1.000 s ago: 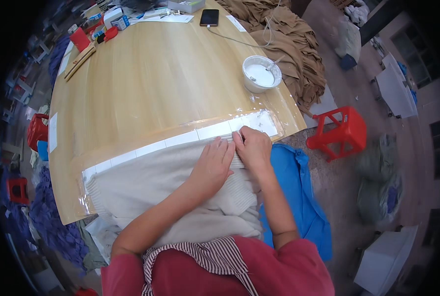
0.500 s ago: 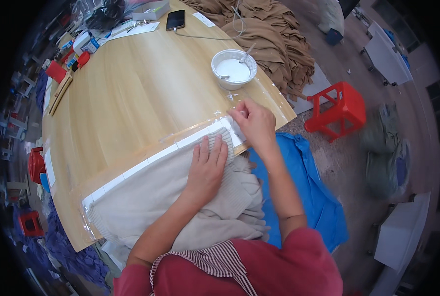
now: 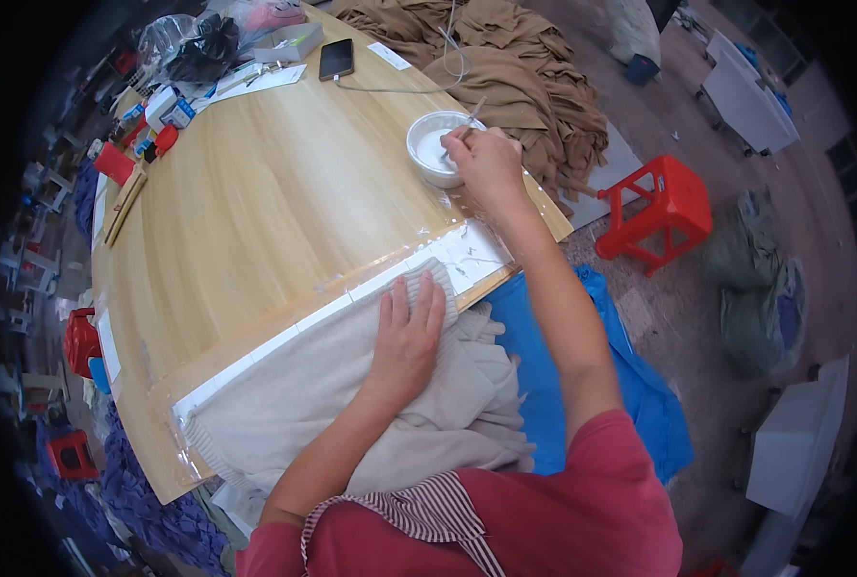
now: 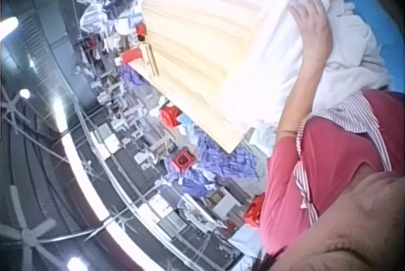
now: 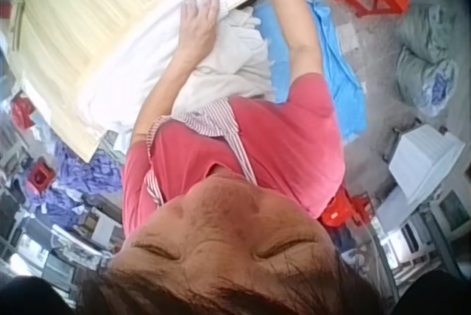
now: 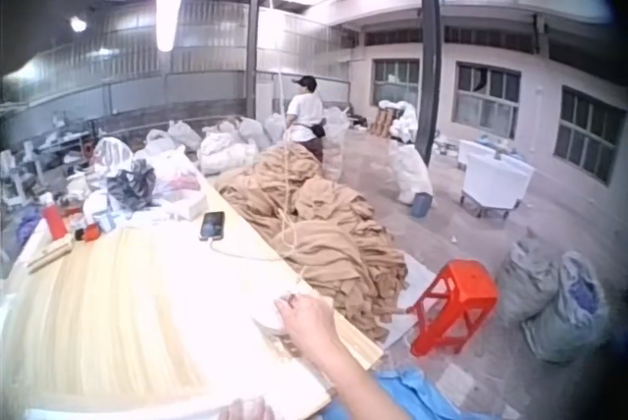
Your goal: Applying glue to the edges of knit sweaters on a production table.
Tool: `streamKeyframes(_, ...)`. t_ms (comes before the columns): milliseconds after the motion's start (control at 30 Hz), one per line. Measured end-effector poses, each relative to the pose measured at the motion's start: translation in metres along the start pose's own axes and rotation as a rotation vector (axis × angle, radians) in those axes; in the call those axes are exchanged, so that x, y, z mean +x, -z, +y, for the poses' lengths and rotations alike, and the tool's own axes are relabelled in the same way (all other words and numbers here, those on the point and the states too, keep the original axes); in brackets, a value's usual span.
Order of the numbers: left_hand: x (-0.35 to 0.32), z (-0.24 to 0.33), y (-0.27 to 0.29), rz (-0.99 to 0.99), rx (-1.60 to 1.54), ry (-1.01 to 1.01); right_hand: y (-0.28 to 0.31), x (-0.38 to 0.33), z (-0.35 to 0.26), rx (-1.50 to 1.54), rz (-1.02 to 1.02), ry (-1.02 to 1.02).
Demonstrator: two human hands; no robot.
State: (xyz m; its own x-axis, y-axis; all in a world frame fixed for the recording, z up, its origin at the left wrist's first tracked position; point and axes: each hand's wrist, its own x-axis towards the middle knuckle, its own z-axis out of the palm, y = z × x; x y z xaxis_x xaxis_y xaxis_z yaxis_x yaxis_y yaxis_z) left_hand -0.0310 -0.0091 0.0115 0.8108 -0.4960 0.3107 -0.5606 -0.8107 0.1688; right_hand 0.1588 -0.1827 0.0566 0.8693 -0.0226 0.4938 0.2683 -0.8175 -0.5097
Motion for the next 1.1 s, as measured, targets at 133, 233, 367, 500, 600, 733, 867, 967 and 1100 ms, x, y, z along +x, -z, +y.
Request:
streamKeyframes(133,-0.002,-0.001,0.000,0.013,-0.017,0.024,0.007,-0.013,-0.001,0.280,0.204,-0.019)
streamKeyframes(233,0.003,0.002,0.000,0.028,-0.057,-0.005,0.001,-0.029,0.015,0.618,0.304,-0.072)
streamKeyframes(367,-0.001,-0.005,0.001,0.023,-0.077,0.021,0.030,-0.096,-0.029,0.854,0.324,-0.191)
streamKeyframes(500,-0.001,-0.003,0.001,0.018,-0.087,0.020,0.024,-0.150,-0.040,0.701,0.079,-0.079)
streamKeyframes(600,-0.003,-0.004,-0.003,0.024,-0.095,0.017,0.020,-0.149,-0.054,0.470,0.036,0.034)
streamKeyframes(733,-0.003,-0.006,-0.008,0.020,-0.091,0.014,0.012,-0.141,-0.047,0.314,-0.036,0.176)
streamKeyframes(867,-0.004,-0.006,-0.002,0.044,-0.038,-0.020,0.021,-0.137,-0.055,0.655,0.028,-0.126)
streamKeyframes(967,-0.004,-0.008,-0.005,0.065,-0.082,-0.009,0.020,-0.143,-0.070,0.901,-0.007,-0.256)
streamKeyframes(1100,0.002,-0.012,-0.004,0.120,-0.570,0.041,0.010,-0.146,-0.092,0.804,-0.260,-0.050)
